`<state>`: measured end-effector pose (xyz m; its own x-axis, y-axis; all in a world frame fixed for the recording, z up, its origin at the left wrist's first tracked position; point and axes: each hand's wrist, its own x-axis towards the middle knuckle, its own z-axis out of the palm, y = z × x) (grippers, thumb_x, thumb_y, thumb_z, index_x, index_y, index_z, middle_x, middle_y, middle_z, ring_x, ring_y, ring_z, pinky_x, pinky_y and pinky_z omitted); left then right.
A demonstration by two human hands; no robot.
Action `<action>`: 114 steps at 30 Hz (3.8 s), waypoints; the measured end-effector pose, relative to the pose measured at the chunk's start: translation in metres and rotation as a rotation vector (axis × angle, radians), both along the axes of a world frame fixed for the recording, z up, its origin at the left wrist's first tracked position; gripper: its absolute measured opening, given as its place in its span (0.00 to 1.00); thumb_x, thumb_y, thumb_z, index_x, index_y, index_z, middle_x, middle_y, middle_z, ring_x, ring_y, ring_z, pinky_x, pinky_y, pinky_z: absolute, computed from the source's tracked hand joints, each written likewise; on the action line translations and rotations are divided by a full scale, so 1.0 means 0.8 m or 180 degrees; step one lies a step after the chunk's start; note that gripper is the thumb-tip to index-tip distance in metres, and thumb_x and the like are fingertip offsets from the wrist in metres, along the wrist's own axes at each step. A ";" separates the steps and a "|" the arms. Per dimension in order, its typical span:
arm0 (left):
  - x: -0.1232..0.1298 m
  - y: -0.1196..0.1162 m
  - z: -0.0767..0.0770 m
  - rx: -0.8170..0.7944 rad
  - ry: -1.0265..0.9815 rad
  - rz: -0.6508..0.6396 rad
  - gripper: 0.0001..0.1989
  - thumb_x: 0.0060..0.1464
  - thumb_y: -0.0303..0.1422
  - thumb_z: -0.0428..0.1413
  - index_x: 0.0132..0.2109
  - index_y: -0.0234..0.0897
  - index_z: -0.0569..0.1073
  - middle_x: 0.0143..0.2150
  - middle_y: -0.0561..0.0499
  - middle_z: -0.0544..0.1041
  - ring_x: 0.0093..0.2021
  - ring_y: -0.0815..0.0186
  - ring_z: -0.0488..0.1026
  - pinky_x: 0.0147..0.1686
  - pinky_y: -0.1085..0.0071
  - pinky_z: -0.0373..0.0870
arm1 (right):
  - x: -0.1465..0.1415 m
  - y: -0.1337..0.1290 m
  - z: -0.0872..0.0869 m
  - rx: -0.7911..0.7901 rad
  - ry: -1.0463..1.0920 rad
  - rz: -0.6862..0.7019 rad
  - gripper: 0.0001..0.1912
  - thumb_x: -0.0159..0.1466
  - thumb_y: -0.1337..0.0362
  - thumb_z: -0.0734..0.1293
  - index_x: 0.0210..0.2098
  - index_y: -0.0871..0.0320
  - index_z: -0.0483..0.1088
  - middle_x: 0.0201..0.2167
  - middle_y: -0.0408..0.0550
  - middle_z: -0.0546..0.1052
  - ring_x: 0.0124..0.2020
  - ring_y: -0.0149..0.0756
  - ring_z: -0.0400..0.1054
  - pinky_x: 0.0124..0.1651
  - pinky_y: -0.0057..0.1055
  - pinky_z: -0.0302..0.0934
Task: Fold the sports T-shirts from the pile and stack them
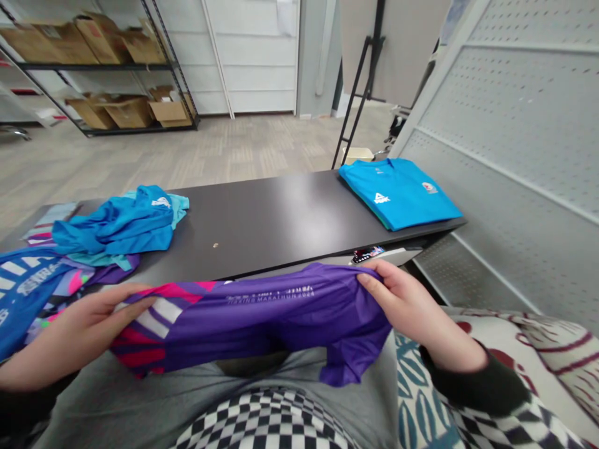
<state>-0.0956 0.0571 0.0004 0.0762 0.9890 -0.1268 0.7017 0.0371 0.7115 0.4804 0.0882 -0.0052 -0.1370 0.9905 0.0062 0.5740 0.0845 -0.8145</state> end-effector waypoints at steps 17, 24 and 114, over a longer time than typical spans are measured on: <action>0.150 0.289 -0.053 0.1176 0.2016 -0.0249 0.29 0.78 0.43 0.50 0.76 0.35 0.74 0.79 0.35 0.72 0.80 0.42 0.66 0.81 0.35 0.52 | -0.157 0.316 -0.026 0.1078 -0.2568 -0.0044 0.38 0.82 0.43 0.57 0.81 0.60 0.63 0.81 0.67 0.65 0.82 0.63 0.56 0.81 0.64 0.50; 0.142 0.264 -0.085 0.0686 0.1969 -0.0418 0.44 0.72 0.62 0.49 0.83 0.41 0.66 0.87 0.39 0.58 0.85 0.38 0.55 0.81 0.35 0.51 | -0.146 0.299 -0.093 0.0396 -0.2579 0.0268 0.47 0.80 0.34 0.53 0.87 0.54 0.52 0.88 0.54 0.48 0.88 0.61 0.42 0.85 0.67 0.38; 0.025 0.296 0.019 0.1528 0.2516 0.0471 0.22 0.75 0.42 0.50 0.64 0.46 0.84 0.69 0.44 0.83 0.73 0.47 0.74 0.85 0.40 0.43 | -0.221 0.468 -0.113 0.0607 -0.2100 0.0353 0.47 0.78 0.34 0.51 0.86 0.55 0.56 0.87 0.61 0.54 0.86 0.64 0.47 0.82 0.73 0.38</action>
<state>-0.0757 0.2935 0.0157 0.0115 0.9417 0.3362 0.9999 -0.0094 -0.0078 0.3036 0.4622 -0.0955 -0.2723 0.9604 0.0595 0.9237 0.2782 -0.2634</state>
